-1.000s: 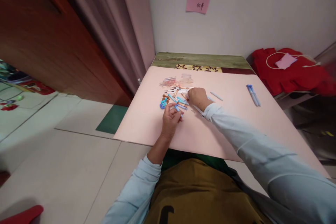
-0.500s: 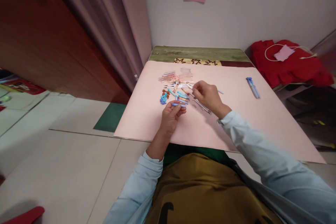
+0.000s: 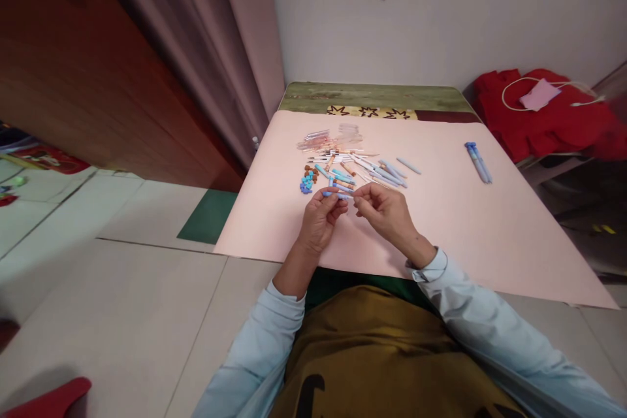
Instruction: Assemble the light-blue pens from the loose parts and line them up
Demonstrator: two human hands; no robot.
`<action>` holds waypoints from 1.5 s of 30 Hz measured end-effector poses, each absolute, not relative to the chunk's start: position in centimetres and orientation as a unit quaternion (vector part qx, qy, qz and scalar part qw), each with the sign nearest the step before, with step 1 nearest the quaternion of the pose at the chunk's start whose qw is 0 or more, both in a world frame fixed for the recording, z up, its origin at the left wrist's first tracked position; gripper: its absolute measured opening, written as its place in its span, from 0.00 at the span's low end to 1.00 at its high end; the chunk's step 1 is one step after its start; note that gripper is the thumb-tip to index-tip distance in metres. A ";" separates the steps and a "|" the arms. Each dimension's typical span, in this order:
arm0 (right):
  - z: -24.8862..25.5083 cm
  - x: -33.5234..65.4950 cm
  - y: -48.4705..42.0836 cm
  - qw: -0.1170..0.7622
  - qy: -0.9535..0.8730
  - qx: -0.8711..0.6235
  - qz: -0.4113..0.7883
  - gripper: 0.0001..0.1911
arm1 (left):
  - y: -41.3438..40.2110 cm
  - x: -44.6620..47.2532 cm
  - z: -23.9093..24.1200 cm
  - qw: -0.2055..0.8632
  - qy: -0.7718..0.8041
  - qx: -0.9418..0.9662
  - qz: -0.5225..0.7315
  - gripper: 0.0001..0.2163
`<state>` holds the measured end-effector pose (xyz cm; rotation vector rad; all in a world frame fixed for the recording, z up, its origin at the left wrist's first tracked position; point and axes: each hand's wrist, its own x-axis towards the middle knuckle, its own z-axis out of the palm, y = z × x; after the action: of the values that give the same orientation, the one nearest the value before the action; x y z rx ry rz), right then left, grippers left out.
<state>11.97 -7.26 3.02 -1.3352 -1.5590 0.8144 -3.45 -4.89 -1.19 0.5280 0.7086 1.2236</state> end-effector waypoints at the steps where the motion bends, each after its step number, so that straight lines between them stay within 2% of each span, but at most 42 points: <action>1: 2.9 12.0 -7.4 0.444 -0.635 -0.544 0.323 0.09 | -5.0 -3.4 -1.2 0.725 0.322 0.247 0.557 0.16; 5: 2.7 12.1 -7.7 0.455 -0.611 -0.544 0.352 0.11 | -5.2 -3.2 -1.0 0.718 0.323 0.262 0.558 0.17; 9: 3.5 11.9 -7.5 0.487 -0.516 -0.493 0.504 0.19 | -5.2 -3.4 -0.9 0.738 0.313 0.252 0.542 0.17; 12: 4.0 11.5 -7.2 0.484 -0.452 -0.470 0.583 0.21 | -5.1 -3.7 -1.0 0.752 0.304 0.241 0.532 0.16; 20: 2.9 9.5 -7.1 0.503 -0.381 -0.447 0.634 0.20 | -4.8 -4.0 -1.4 0.760 0.285 0.214 0.544 0.14; 24: 2.1 8.1 -8.0 0.519 -0.420 -0.442 0.599 0.20 | -4.6 -4.0 -1.3 0.764 0.274 0.172 0.558 0.11; 28: 1.2 8.3 -9.2 0.451 -0.529 -0.468 0.547 0.18 | -4.5 -4.2 -0.9 0.757 0.279 0.118 0.579 0.09; 30: 0.8 9.6 -9.4 0.413 -0.594 -0.512 0.464 0.15 | -4.6 -4.3 -0.7 0.757 0.279 0.112 0.580 0.09; 34: 0.6 14.0 -9.1 0.331 -0.657 -0.639 0.224 0.06 | -4.7 -4.3 -0.4 0.761 0.304 0.111 0.563 0.07; 37: 0.8 16.9 -8.6 0.277 -0.636 -0.711 0.110 0.07 | -4.7 -4.2 -0.4 0.754 0.322 0.111 0.561 0.05; 45: 0.5 15.8 -7.0 0.232 -0.661 -0.708 0.088 0.10 | -4.7 -4.0 -0.7 0.748 0.318 0.148 0.563 0.07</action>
<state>15.84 -7.04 0.46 -1.9459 -1.8184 0.2432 -4.01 -4.70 -0.65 0.3244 0.6962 1.2312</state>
